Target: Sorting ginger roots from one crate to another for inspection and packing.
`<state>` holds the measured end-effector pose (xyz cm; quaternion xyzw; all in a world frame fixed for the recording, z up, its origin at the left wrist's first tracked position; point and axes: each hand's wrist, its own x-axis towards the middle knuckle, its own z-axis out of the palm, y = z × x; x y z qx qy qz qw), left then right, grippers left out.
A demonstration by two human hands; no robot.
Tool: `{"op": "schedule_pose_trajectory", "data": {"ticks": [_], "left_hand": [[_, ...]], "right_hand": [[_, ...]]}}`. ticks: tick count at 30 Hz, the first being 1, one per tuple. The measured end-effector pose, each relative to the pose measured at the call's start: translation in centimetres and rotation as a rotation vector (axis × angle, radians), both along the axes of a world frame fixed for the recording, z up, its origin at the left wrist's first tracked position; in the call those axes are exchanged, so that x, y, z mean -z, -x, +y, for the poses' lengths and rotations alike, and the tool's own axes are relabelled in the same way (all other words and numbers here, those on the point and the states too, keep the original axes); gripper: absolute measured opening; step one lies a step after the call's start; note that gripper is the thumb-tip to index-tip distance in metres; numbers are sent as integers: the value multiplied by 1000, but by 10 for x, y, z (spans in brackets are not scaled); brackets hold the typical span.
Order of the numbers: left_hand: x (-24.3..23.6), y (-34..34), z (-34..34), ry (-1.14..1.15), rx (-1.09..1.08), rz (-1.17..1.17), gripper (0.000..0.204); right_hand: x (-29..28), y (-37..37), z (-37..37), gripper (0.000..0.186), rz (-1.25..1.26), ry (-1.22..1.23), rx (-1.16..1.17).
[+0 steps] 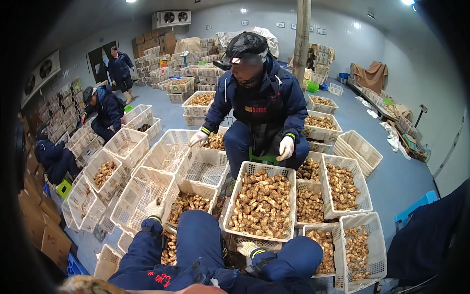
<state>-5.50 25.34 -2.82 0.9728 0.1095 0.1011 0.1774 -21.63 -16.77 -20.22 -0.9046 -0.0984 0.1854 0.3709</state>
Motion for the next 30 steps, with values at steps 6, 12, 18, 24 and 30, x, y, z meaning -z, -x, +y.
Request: {"op": "schedule_pose_trajectory", "data": {"ticks": [6,12,18,24,30], "left_hand": [[-16,-28,-82,756,275,-277,57],[21,-26,-184,1328,280,42,59],[72,52,-284,666,658,362,62],[84,45,-260,905,562,369,61],[92,41,-279,1024,600,497,67]], "right_hand": [[-40,-8,13,40,138,120,-33],[-94,-9,4,47,-10,247,-148],[-108,-21,-108,46,-42,12,356],[-125,-32,-141,44,-51,220,561],[-86,-60,-172,42,-137,-48,750]]}}
